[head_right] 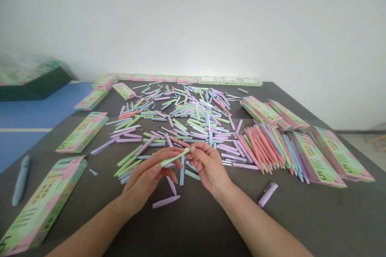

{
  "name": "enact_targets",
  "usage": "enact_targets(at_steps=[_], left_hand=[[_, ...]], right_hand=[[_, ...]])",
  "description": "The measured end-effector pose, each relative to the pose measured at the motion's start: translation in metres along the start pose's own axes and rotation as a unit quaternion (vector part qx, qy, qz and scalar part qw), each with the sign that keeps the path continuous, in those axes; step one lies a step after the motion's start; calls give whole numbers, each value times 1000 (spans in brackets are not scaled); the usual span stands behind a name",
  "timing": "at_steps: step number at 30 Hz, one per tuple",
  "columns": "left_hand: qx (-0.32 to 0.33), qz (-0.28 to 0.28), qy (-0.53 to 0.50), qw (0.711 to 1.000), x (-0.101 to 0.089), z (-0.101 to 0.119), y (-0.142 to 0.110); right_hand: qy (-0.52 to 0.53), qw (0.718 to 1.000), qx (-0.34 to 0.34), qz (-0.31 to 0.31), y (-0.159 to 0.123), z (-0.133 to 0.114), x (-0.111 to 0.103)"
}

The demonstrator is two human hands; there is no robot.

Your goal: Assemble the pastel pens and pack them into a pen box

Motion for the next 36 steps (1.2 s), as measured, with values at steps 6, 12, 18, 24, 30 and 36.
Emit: enact_targets(at_steps=[6, 12, 18, 24, 30, 36], left_hand=[[-1, 8, -18, 1000, -3, -1, -2], [-35, 68, 46, 996, -6, -5, 2], [-162, 93, 199, 962, -14, -13, 6], [-222, 52, 293, 928, -16, -15, 6], [-221, 75, 298, 925, -18, -16, 4], [-213, 87, 321, 919, -19, -12, 5]], right_hand=[[-23, 1000, -8, -9, -1, -1, 2], [-102, 992, -71, 9, -2, -9, 5], [-194, 975, -105, 1, -1, -9, -3], [-247, 961, -122, -17, 1, -6, -6], [-244, 963, -112, -20, 1, -7, -3], [-266, 958, -103, -9, -1, -9, -1]])
Point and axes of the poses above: each hand's wrist, its own y-axis towards the middle knuckle, its own x-axis out of the palm, z = x × y, the point moved 4 cm from there along y, towards the middle knuckle, and after that the axes turned 14 degrees about -z, right-handed, at the moved point
